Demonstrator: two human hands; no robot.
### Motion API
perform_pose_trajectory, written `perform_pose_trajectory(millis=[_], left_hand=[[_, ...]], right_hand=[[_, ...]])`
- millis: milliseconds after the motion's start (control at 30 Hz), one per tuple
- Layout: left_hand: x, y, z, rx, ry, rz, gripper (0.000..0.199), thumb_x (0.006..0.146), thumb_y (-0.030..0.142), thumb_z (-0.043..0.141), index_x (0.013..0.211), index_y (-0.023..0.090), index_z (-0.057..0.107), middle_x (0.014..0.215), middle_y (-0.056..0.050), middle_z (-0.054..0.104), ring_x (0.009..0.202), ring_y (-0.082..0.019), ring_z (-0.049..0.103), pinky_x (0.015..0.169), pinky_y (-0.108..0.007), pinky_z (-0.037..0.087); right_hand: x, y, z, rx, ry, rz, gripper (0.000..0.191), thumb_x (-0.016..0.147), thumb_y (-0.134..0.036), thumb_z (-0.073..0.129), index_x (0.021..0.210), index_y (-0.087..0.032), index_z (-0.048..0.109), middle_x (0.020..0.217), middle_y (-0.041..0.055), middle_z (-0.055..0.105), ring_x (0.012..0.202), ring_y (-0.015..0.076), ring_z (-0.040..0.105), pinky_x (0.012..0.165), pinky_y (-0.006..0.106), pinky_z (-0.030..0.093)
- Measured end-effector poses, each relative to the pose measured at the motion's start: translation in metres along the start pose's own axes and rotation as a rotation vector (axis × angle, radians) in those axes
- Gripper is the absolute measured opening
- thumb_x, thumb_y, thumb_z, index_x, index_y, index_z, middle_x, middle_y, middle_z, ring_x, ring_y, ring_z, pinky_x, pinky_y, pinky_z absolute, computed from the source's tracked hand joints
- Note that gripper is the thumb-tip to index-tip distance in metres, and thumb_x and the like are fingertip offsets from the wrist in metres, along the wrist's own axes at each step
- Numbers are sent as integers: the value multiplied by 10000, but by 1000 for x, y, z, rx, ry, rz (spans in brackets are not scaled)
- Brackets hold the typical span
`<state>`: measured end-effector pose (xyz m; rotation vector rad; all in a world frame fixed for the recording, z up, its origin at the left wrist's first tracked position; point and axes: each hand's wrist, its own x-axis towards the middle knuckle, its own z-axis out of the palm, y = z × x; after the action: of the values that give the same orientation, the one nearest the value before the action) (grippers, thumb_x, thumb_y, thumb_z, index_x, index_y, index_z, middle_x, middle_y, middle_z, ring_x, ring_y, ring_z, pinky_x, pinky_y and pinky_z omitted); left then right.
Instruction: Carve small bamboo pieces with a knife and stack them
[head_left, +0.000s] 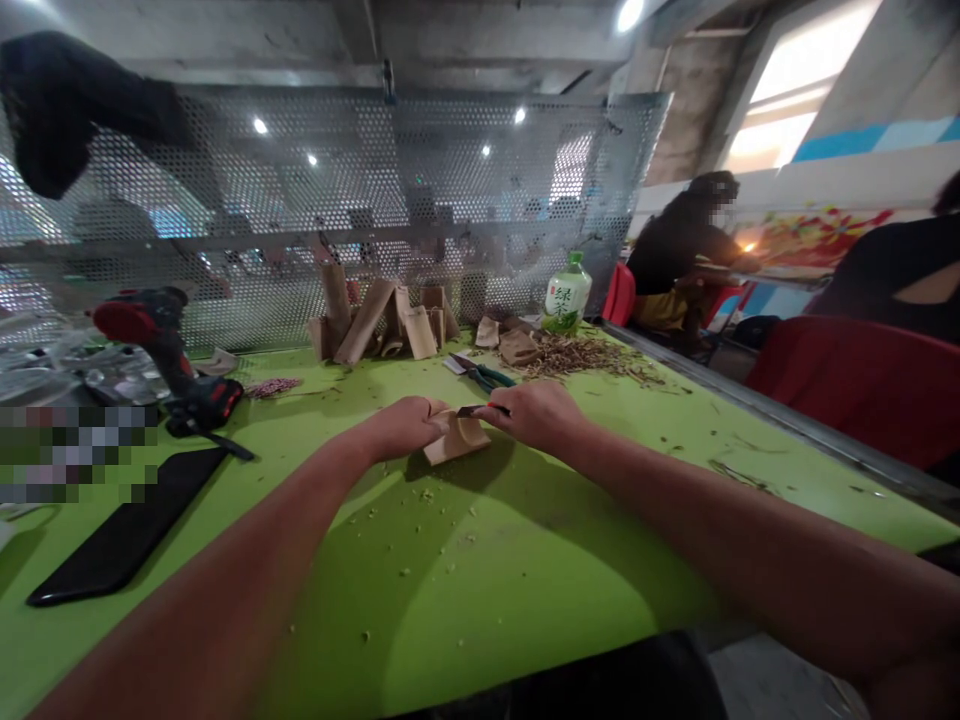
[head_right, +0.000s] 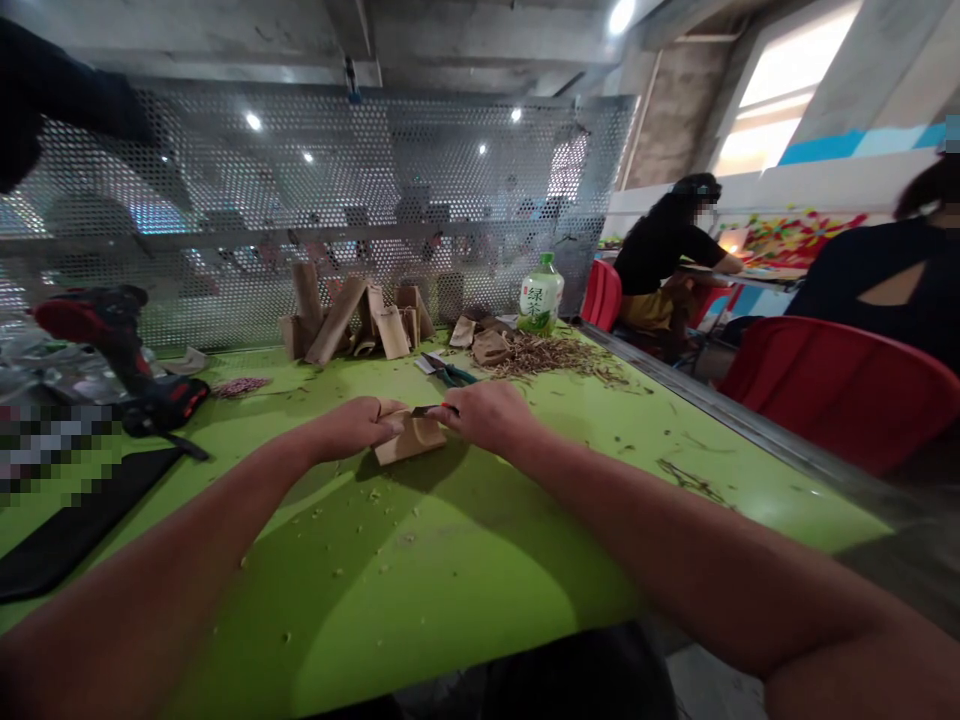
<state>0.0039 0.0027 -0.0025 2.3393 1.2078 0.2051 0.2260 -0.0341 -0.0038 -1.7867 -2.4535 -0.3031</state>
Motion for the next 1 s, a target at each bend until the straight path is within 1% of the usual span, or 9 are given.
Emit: perform_pose_trajectory(millis=[167,300,367,467,600,700,800,900,1000], left_hand=[[-2,2,-1,5,7,-43,392,793,331,514,1100,164,690,914,-82,722,815,-219,617,709,-270,422],[-1,-1,-1,10,-26,-3,425,804,338,497,1158,183,673,978,-75,719,809,-211,610,695,-263,413],[-1,-2,-1,15,-33,3,435,804,333,496,1175,189,670,972,-70,719,780,-201,602,676,-258,402],[-1,1,-2,31,-28,11,436,810,326,483,1176,183,673,938,-71,717,753,-194,588,643,-254,381],[-1,5,-2,2,-26,-6,420,793,296,482,1148,198,684,927,-57,720,741,-186,583,621,-251,373],[0,4,-1,-32,-27,-14,387,787,309,484,1084,183,697,930,-55,722,742,-182,584,617,-248,377],[2,1,0,-25,-34,-12,380,772,300,486,1057,171,701,926,-55,722,747,-178,584,631,-246,384],[2,0,-1,-1,-28,-22,431,759,282,488,1123,173,691,939,-62,721,768,-185,591,655,-252,396],[1,1,-2,23,-32,-24,462,776,297,479,1178,188,678,949,-62,720,759,-190,591,654,-260,400]], right_hand=[[0,-5,-1,-13,-78,3,576,969,-622,299,934,-204,694,772,78,706,632,181,603,530,250,275],[2,-7,-2,36,-169,4,664,951,-679,231,948,-218,710,815,85,720,662,187,626,544,255,321],[2,-7,-3,41,-187,-13,691,943,-695,217,944,-218,717,841,94,728,689,194,636,557,260,328],[1,-6,-3,7,-132,-38,639,952,-666,262,935,-216,716,838,93,731,693,198,634,552,264,306],[-2,-6,-1,-24,-16,-12,602,972,-628,271,929,-209,702,790,82,715,642,174,605,545,263,277],[-2,-6,0,-31,21,-2,591,983,-610,264,929,-209,694,772,73,704,611,163,583,539,264,273],[0,-6,1,-42,18,-9,587,984,-610,268,917,-207,690,755,74,700,603,164,583,530,262,272],[2,-6,2,-55,-10,-9,603,983,-617,250,919,-208,689,759,83,703,626,180,609,532,263,291],[5,-5,4,-41,-78,-15,688,961,-672,190,905,-206,694,756,95,703,645,190,627,543,264,319]])
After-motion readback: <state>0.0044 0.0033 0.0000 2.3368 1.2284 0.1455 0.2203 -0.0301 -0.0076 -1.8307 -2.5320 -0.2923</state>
